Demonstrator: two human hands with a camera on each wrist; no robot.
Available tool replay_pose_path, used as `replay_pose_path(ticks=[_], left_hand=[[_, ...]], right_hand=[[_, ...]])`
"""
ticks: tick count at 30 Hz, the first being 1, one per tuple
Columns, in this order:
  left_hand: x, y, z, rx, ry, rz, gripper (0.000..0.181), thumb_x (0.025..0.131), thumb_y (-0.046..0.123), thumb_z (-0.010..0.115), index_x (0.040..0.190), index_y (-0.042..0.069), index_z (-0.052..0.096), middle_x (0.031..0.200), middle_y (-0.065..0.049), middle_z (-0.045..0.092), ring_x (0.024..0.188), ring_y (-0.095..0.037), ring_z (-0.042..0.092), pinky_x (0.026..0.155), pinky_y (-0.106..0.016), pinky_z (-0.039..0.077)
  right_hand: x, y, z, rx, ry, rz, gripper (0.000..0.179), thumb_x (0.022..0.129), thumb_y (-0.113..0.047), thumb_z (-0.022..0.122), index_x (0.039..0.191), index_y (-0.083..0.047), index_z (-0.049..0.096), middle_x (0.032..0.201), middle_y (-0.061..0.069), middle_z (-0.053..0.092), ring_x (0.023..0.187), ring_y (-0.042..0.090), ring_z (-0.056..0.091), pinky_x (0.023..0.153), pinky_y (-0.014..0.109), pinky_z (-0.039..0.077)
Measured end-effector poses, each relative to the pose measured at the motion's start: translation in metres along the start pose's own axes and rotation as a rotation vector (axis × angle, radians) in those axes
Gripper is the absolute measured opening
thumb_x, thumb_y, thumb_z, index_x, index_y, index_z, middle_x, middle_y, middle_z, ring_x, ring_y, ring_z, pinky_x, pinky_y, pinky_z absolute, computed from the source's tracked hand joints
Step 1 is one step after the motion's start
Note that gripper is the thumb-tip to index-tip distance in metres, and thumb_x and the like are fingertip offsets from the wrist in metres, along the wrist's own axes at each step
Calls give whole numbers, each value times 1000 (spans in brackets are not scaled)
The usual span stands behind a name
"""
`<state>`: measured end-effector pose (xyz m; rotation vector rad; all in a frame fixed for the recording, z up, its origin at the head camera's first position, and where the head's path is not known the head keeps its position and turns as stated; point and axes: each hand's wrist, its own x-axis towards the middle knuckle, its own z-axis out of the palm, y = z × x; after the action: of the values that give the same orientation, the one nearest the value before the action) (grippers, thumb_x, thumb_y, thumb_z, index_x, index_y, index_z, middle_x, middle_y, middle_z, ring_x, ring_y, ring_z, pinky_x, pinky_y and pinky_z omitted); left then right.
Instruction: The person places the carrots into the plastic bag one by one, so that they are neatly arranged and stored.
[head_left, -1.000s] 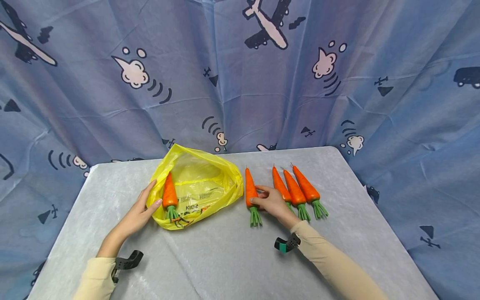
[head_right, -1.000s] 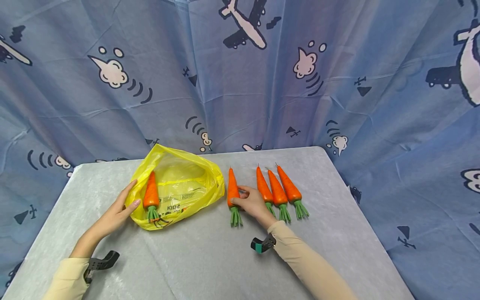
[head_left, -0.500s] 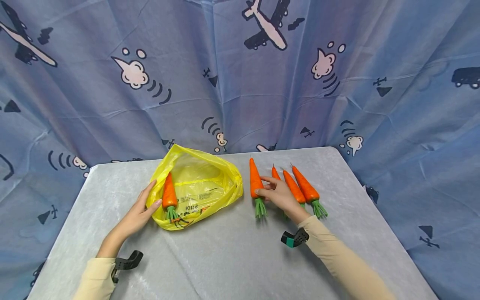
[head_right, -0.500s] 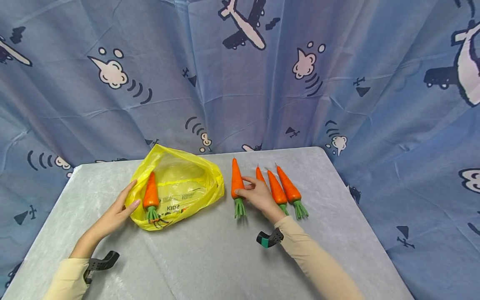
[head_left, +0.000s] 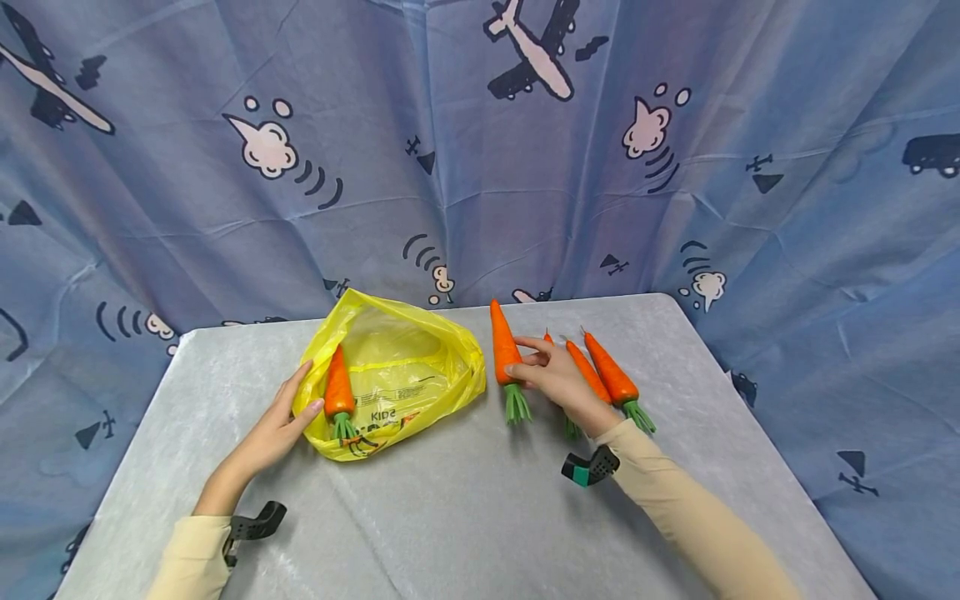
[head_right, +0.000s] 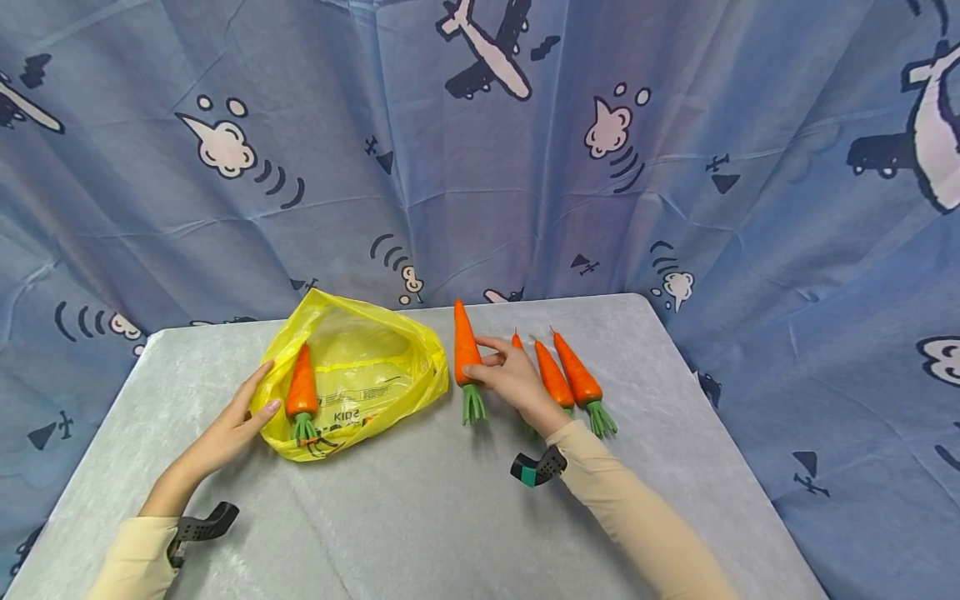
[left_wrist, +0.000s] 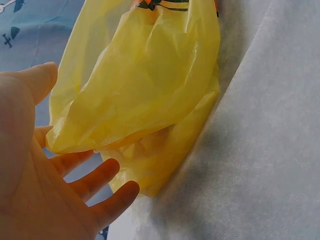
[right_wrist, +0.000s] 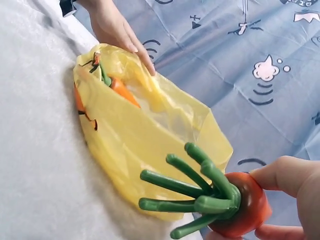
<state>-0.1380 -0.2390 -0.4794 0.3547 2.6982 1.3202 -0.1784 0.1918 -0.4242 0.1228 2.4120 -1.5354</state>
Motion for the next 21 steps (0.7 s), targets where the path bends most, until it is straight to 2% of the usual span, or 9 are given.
replay_pose_path(ticks=[8, 15, 21], left_hand=[[0, -1, 0, -3, 1, -1, 73, 104, 31, 49, 161, 22, 4, 163, -28, 11, 148, -53, 14, 112, -74, 18], [0, 0, 0, -2, -3, -10, 73, 104, 32, 49, 161, 22, 3, 163, -28, 10, 148, -54, 14, 112, -74, 18], [0, 1, 0, 1, -6, -14, 74, 104, 32, 49, 161, 23, 3, 163, -28, 10, 148, -53, 15, 112, -74, 19]], right_hand=[[-2, -21, 4, 46, -42, -24, 64, 86, -27, 74, 145, -21, 51, 114, 15, 67, 90, 17, 65, 91, 40, 58], [-2, -38, 10, 72, -84, -29, 65, 86, -27, 74, 146, -21, 49, 124, 16, 65, 101, 19, 67, 92, 39, 58], [0, -50, 19, 133, -149, -60, 65, 87, -21, 74, 146, -20, 48, 125, 17, 65, 97, 16, 68, 95, 41, 57]])
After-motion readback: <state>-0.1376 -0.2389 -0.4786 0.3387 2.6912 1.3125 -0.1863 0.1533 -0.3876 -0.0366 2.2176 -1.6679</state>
